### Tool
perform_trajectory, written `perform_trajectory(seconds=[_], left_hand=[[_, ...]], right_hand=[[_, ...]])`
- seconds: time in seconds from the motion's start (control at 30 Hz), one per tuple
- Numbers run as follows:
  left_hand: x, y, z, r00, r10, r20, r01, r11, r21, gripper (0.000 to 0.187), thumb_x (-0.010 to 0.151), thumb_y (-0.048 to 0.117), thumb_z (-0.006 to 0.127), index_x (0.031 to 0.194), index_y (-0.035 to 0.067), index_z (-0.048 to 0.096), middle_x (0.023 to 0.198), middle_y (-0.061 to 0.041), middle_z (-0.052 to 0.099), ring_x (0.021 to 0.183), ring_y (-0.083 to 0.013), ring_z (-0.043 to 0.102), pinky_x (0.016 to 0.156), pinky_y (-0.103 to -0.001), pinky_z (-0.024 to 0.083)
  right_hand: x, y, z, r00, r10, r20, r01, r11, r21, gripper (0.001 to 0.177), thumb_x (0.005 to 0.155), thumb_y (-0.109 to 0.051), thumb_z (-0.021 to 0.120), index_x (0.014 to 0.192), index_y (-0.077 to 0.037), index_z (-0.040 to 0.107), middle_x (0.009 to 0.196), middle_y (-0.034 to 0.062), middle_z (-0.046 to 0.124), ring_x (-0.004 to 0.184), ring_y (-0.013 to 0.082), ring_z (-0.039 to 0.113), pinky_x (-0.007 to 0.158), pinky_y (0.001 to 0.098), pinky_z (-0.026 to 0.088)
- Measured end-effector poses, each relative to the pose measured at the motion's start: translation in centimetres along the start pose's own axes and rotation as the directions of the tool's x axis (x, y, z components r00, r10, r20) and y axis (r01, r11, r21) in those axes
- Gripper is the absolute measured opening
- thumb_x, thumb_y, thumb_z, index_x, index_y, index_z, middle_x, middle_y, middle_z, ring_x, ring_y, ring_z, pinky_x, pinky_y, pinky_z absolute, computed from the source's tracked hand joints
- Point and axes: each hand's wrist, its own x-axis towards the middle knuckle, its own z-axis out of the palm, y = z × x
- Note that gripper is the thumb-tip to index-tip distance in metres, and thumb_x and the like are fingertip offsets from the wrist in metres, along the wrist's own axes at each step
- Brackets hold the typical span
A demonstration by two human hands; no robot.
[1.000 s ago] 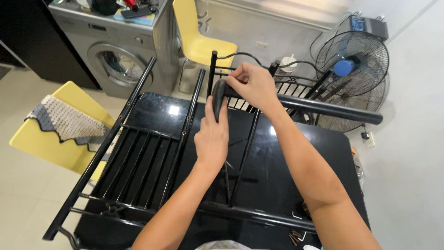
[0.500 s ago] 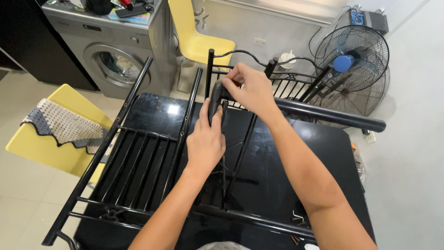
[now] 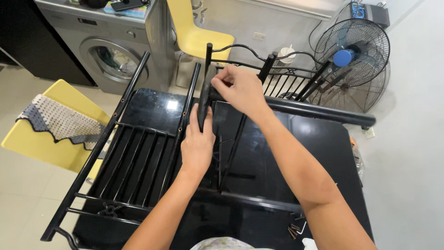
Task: The person uses a cordless drill to fasten screws into a black metal frame, then aligns and attaches additional metal bars to assemble a piece of furniture.
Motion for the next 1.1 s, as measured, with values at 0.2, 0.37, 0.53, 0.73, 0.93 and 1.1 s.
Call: perform_trajectory(seconds=[0.2, 0.37, 0.53, 0.73, 0.93, 1.1], left_hand=[[0.7, -0.3, 0.5, 0.997, -0.08, -0.002, 0.079, 0.993, -0.083, 0.067, 0.076, 0.005, 0.074, 0.14, 0.011, 0.055, 0.15, -0.016, 0.048, 0.078, -0.0334, 0.067, 0.066, -0.045, 0.059], [2.4, -0.4, -0.3, 0.996, -0.089, -0.005, 0.087, 0.984, -0.158, 0.059, 0.077, 0.002, 0.073, 0.133, 0.009, 0.056, 0.143, -0.015, 0.054, 0.08, -0.037, 0.069, 0.068, -0.047, 0.058], [4.1, -0.2, -1.5, 0.988, -0.128, 0.089, 0.142, 0.975, -0.17, 0.061, 0.077, 0.004, 0.073, 0.136, 0.011, 0.055, 0.127, -0.016, 0.058, 0.079, -0.0406, 0.07, 0.067, -0.049, 0.058], [4.8, 0.3, -2.8, 0.988, -0.098, 0.122, 0.113, 0.987, -0.118, 0.063, 0.072, 0.005, 0.076, 0.13, 0.009, 0.054, 0.132, -0.018, 0.058, 0.075, -0.0415, 0.07, 0.064, -0.049, 0.058], [4.0, 0.6, -3.3, 0.997, -0.078, 0.005, 0.078, 0.991, -0.11, 0.071, 0.071, 0.006, 0.075, 0.138, 0.013, 0.052, 0.129, -0.017, 0.06, 0.075, -0.0361, 0.072, 0.06, -0.045, 0.058], [4.2, 0.9, -3.0, 0.994, -0.107, 0.027, 0.107, 0.994, 0.012, 0.08, 0.077, 0.009, 0.075, 0.15, 0.027, 0.049, 0.119, -0.013, 0.061, 0.069, -0.0324, 0.07, 0.055, -0.044, 0.057]], right_hand=[[-0.3, -0.3, 0.2, 0.99, -0.143, -0.001, 0.143, 0.989, -0.033, 0.021, 0.092, -0.03, 0.074, 0.097, -0.01, 0.071, 0.087, 0.0057, 0.077, 0.081, 0.0187, 0.077, 0.072, 0.0318, 0.058], [0.6, -0.1, -1.2, 0.975, -0.171, 0.143, 0.175, 0.984, -0.017, 0.031, 0.092, -0.033, 0.075, 0.11, -0.009, 0.069, 0.1, 0.005, 0.078, 0.088, 0.0207, 0.077, 0.075, 0.0325, 0.058], [2.6, 0.6, -2.2, 0.938, -0.249, 0.242, 0.251, 0.968, 0.022, 0.043, 0.087, -0.031, 0.081, 0.12, -0.007, 0.07, 0.106, 0.0072, 0.078, 0.099, 0.0218, 0.075, 0.086, 0.0335, 0.058], [4.1, 2.4, -1.7, 0.935, -0.127, 0.331, 0.042, 0.967, 0.252, 0.039, 0.087, -0.025, 0.082, 0.117, -0.001, 0.071, 0.105, 0.0104, 0.078, 0.098, 0.0164, 0.075, 0.089, 0.0299, 0.059], [4.9, 2.8, -0.4, 0.944, 0.008, 0.331, -0.11, 0.95, 0.291, 0.025, 0.092, -0.022, 0.075, 0.105, 0.0, 0.075, 0.097, 0.0088, 0.08, 0.09, 0.0133, 0.076, 0.083, 0.0274, 0.059], [4.9, 2.2, -0.5, 0.956, -0.009, 0.293, -0.069, 0.964, 0.255, 0.024, 0.091, -0.021, 0.076, 0.103, 0.0, 0.075, 0.093, 0.0078, 0.079, 0.086, 0.0121, 0.076, 0.08, 0.0262, 0.06]])
